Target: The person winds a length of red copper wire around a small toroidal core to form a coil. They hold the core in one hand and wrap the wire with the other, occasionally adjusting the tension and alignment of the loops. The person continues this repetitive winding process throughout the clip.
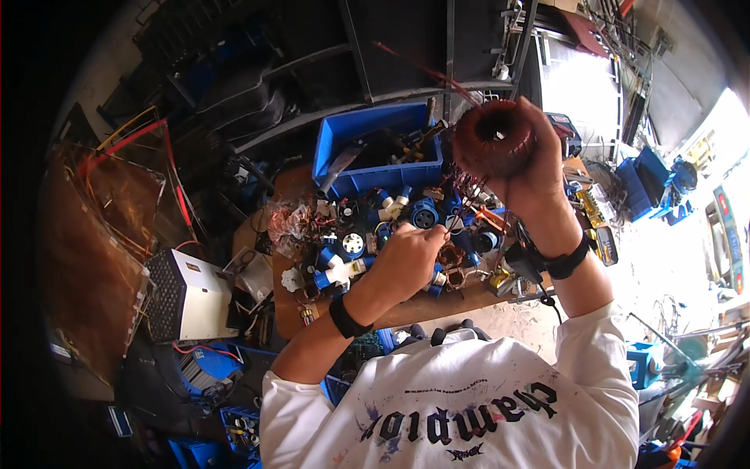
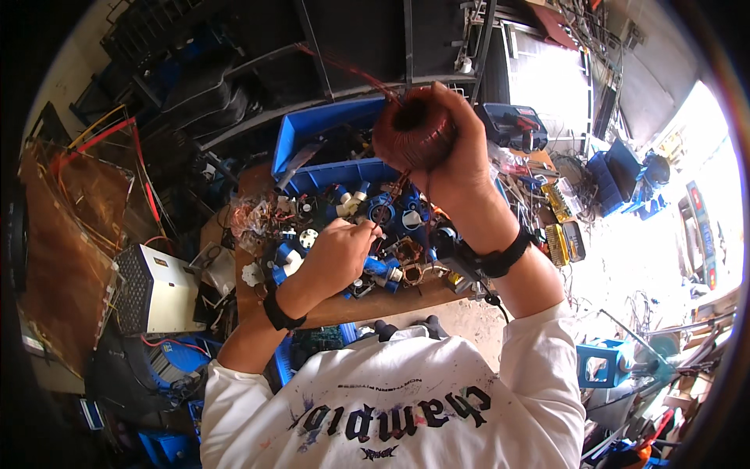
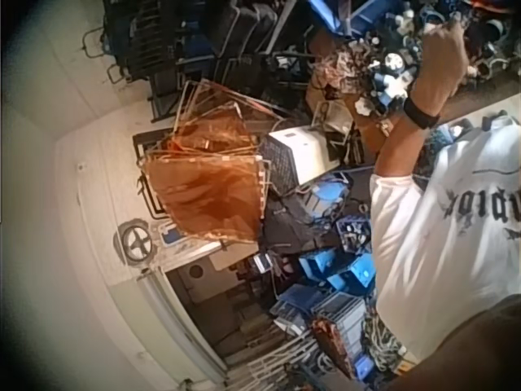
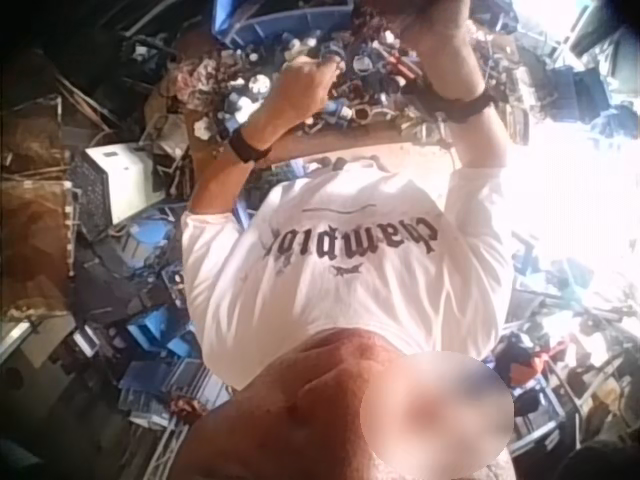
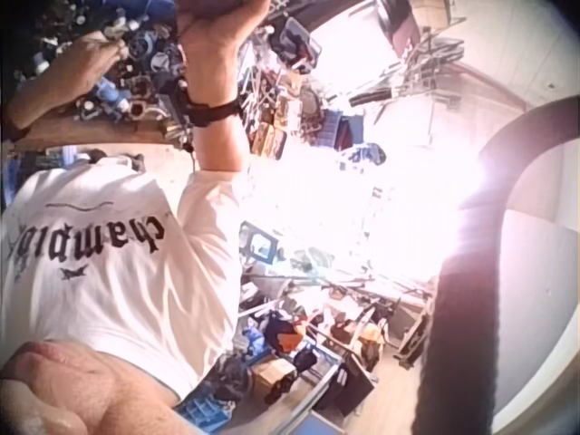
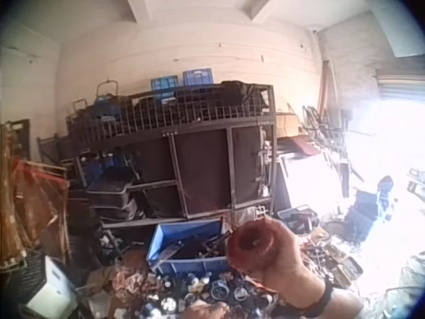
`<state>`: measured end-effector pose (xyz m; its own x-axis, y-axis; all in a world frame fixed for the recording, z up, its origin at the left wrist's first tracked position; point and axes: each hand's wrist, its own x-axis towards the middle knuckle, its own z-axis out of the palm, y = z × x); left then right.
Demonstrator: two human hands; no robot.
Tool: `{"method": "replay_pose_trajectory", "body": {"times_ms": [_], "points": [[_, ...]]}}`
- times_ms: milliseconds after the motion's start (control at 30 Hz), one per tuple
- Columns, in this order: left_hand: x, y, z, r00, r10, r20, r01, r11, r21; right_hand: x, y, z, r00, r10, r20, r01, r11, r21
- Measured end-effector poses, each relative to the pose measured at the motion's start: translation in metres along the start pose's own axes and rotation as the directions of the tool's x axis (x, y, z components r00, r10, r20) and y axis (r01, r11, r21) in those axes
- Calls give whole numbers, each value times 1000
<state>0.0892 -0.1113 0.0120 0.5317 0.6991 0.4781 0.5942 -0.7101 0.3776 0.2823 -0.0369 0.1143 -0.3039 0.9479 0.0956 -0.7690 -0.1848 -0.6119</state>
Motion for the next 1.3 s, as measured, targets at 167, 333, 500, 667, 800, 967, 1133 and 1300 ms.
{"method": "replay_pose_trajectory", "body": {"times_ms": [167, 333, 500, 667, 800, 967, 1133, 1300], "points": [[0, 12, -4, 950, -276, 148, 312, 871, -378, 10, 7, -13, 998, -56, 16, 55, 998, 19], [13, 13, -14, 896, -398, 196, 383, 471, -795, 11, 12, -17, 996, -82, 46, 78, 994, 74], [22, 10, -15, 837, -444, 318, 489, 350, -799, 4, 21, -12, 996, -83, 24, 82, 995, 65], [20, 16, -4, 878, -465, 114, 340, 436, -833, 0, 21, -5, 995, -87, 46, 84, 993, 78], [20, 14, 4, 897, -440, 51, 283, 481, -830, -2, 20, -1, 993, -94, 78, 82, 987, 140], [18, 15, 0, 898, -439, 41, 250, 431, -867, -5, 23, -1, 992, -91, 87, 76, 984, 162], [13, 13, 12, 888, -345, -304, 161, 852, -499, -14, 25, 4, 986, -82, 148, 58, 986, 158], [5, 5, 27, 879, -197, -434, 24, 928, -372, -24, 32, 12, 972, -51, 231, -4, 972, 233]]}}
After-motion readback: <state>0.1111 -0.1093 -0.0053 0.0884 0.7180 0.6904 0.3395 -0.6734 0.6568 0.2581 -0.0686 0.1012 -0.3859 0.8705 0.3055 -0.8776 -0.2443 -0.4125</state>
